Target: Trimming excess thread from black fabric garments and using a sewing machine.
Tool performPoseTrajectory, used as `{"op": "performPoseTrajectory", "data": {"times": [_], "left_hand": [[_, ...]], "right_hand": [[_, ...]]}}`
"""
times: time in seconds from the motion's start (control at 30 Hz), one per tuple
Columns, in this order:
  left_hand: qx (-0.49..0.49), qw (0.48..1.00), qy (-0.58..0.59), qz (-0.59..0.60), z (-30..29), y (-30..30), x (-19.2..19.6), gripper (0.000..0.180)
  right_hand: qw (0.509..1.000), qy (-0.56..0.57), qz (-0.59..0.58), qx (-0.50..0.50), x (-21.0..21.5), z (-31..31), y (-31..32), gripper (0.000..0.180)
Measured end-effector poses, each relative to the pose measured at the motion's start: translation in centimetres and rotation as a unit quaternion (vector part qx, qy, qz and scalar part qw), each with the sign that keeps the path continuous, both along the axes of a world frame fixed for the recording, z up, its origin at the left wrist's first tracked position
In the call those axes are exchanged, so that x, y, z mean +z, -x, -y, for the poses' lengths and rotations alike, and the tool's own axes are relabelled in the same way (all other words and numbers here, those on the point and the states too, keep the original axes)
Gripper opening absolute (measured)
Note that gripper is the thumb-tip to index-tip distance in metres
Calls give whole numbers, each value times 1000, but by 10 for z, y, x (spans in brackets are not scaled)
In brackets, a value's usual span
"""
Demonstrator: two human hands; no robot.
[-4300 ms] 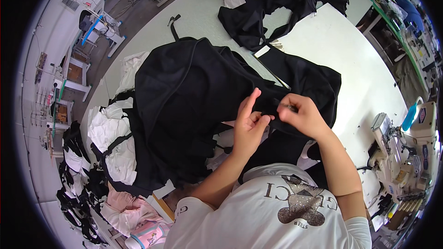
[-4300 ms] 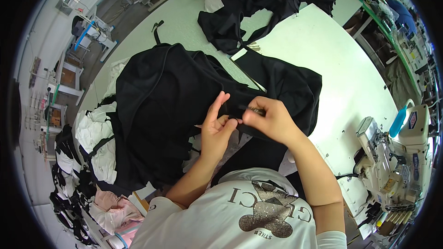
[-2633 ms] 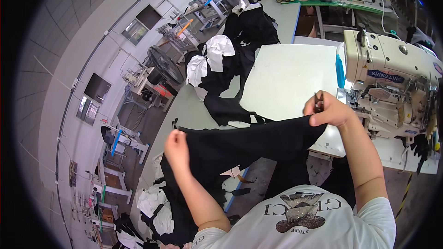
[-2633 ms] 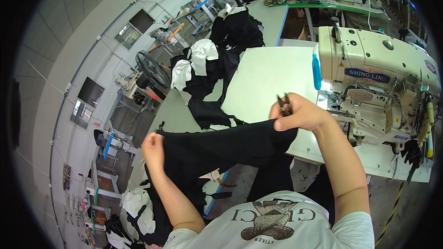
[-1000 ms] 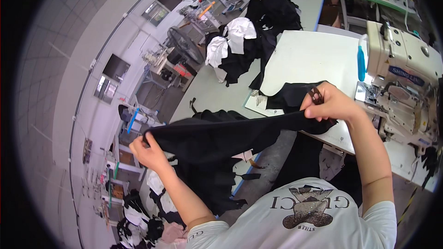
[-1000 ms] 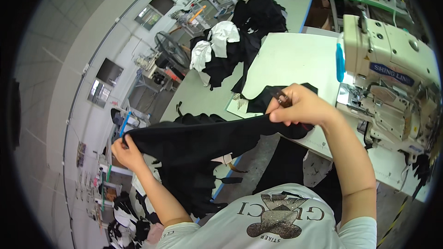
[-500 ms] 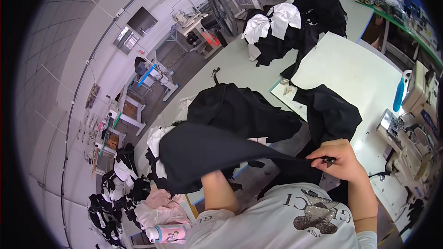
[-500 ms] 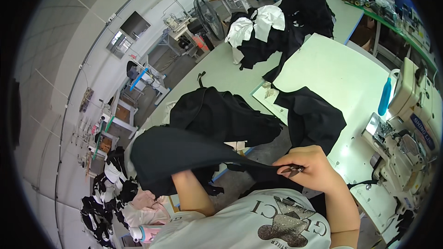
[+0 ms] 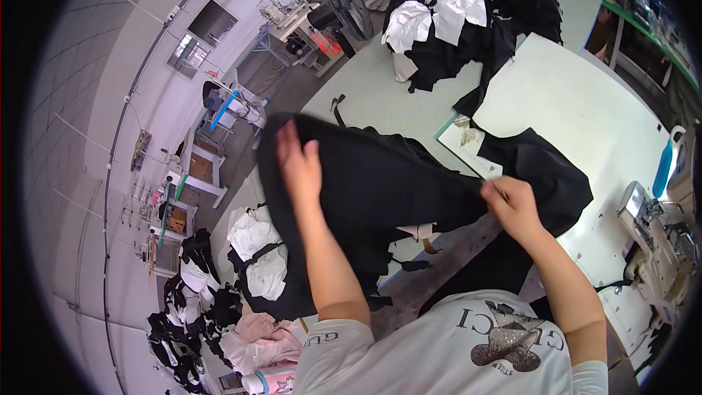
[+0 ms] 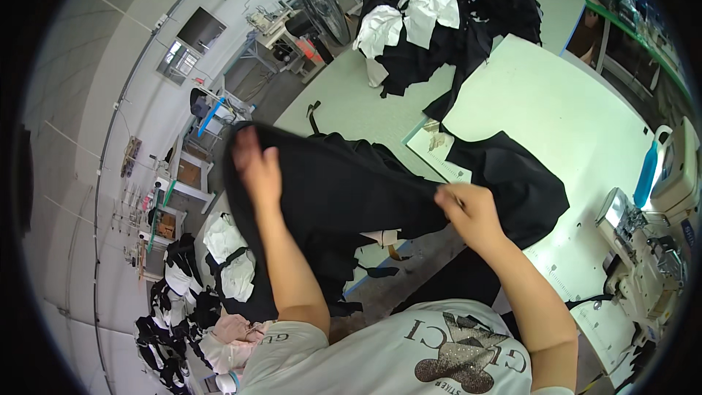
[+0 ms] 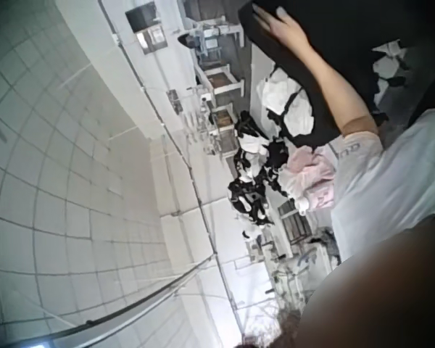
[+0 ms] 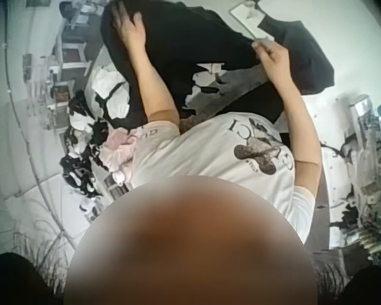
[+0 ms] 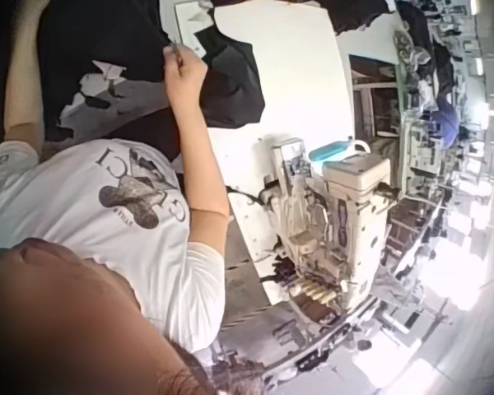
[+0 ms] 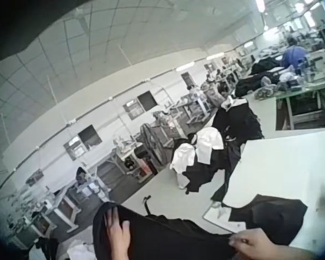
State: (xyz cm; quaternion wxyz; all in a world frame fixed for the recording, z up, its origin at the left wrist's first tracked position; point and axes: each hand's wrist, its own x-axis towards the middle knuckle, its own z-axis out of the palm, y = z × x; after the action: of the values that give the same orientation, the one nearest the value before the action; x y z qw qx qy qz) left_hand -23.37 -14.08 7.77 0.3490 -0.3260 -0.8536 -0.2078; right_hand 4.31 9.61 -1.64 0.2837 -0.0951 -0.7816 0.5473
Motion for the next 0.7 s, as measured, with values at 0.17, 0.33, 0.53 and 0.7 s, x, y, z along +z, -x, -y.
{"op": "performPoseTrajectory", "data": {"times": [0.17, 0.33, 0.53, 0.7], "left_hand": [[25, 914, -85, 396, 29, 43, -116, 59], [23, 891, -183, 416, 71, 34, -76, 53], [70, 917, 249, 302, 43, -18, -46, 27], [-121, 865, -16, 487, 6, -122, -57, 19]], "right_hand": [[981, 132, 141, 10, -47, 9, 47, 22], [963, 212, 158, 46, -41, 13, 46, 23], [954, 253, 160, 26, -42, 16, 49, 26], [930, 328, 161, 40, -27, 27, 46, 32]]}}
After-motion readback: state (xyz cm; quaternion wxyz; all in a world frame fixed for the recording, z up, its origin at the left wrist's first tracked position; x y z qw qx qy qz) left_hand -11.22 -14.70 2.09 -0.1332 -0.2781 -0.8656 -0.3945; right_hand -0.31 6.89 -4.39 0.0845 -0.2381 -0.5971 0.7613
